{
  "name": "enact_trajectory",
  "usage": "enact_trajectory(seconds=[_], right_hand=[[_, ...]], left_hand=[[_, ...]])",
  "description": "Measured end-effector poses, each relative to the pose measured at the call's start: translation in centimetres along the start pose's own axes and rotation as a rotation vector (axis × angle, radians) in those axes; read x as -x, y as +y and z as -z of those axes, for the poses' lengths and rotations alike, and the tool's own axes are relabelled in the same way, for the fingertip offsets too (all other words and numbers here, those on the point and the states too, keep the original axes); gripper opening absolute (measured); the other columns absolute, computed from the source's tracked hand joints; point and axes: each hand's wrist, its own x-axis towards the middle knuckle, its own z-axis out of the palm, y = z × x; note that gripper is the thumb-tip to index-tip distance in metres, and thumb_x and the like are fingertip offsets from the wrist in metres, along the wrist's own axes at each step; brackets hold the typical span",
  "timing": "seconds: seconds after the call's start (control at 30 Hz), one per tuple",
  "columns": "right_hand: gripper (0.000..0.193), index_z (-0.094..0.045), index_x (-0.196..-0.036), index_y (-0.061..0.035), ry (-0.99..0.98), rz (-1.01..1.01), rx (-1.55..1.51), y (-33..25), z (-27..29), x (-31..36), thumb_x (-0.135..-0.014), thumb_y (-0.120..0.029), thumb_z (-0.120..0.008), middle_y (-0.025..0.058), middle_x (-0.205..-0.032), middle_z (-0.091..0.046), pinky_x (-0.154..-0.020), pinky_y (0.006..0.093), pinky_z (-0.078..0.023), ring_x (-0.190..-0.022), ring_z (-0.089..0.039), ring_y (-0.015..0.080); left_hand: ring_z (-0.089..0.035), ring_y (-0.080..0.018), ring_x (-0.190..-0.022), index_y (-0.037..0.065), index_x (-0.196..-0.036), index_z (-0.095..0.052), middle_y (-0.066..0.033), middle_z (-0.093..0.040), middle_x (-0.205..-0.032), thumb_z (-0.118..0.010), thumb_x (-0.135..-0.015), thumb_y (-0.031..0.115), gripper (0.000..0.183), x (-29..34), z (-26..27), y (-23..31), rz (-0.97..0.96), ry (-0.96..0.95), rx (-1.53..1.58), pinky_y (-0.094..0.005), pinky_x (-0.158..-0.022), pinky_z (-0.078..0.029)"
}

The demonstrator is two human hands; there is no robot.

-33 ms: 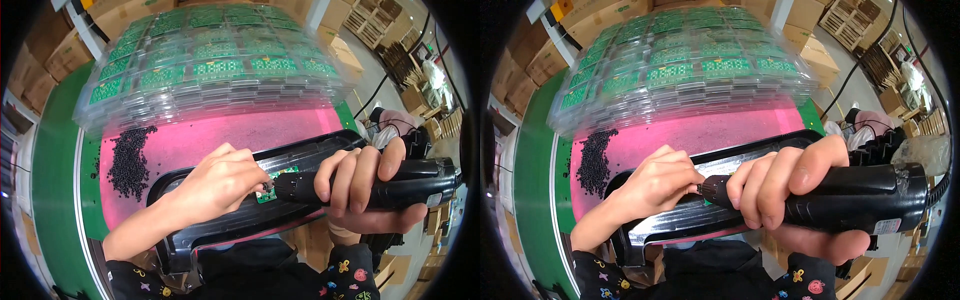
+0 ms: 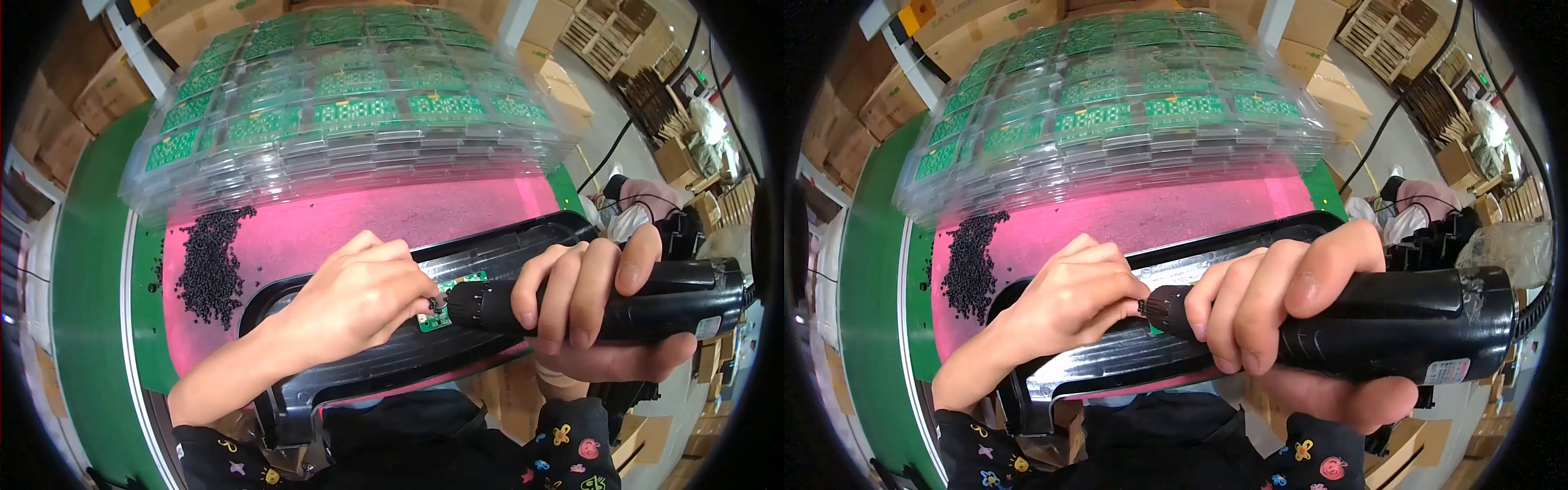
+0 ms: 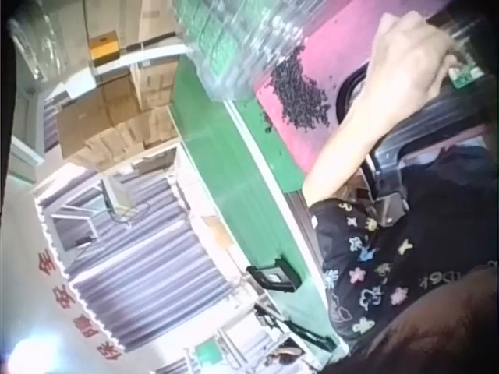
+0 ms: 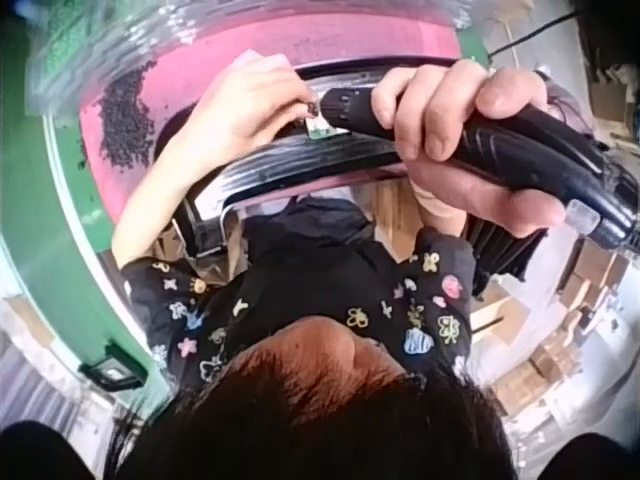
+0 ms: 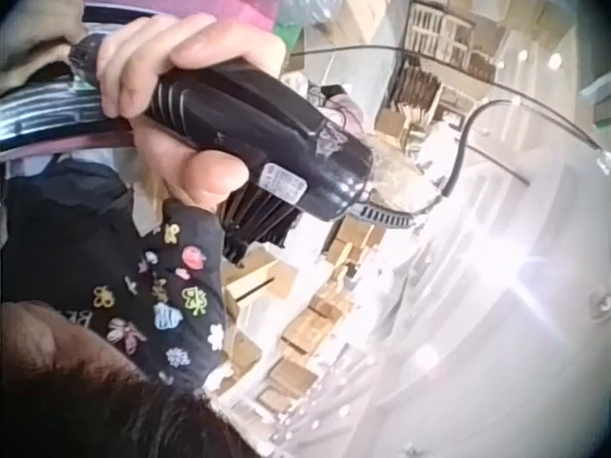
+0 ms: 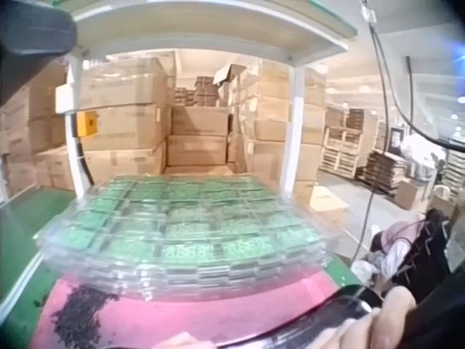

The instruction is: Assembling a circuit board into a black plastic housing and securing it with screws using an electric screwdriver.

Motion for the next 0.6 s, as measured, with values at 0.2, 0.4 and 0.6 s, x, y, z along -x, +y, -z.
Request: enact_trajectory(seconds=[0.2,0.4,0.6], right_hand=[[0.055,-0.044,-0.103,-0.0114,0.002,0.005,-0.005,0.5,0.3,0.6,-0.088,-0.062,-0.062,-0.0001,-0.061,-0.051,-0.05,0.0316,-0.048,-0.042,-0.049,0.0129],[0.063,-0.044,-0.105,-0.0088,-0.018,-0.226,0.039,0.1,0.0,1.1,-0.086,-0.065,-0.063,0.0016,-0.063,-0.052,-0.052,0.0328,-0.046,-0.044,-0.05,0.0153],[0.067,-0.048,-0.1,-0.0056,-0.067,-0.405,0.036,0.5,0.7,2.1,-0.077,-0.062,-0.075,0.0041,-0.063,-0.056,-0.053,0.032,-0.046,-0.049,-0.055,0.0171]], left_hand=[[-0.063,-0.0221,-0.081,0.006,-0.093,-0.068,-0.0034,-0.065,-0.08,-0.08,-0.073,0.012,0.025,-0.4,0.3,0.7,0.014,0.089,-0.012,-0.034,-0.071,-0.044],[-0.064,-0.0199,-0.083,0.005,-0.094,-0.069,-0.0018,-0.066,-0.08,-0.071,-0.065,-0.002,0.029,0.0,0.2,1.1,0.009,-0.042,-0.134,-0.0338,-0.074,-0.045],[-0.061,-0.0226,-0.077,0.003,-0.081,-0.066,-0.0052,-0.064,-0.074,-0.068,-0.079,0.0,0.005,-0.3,0.2,0.3,0.125,0.148,-0.127,-0.0355,-0.067,-0.041]])
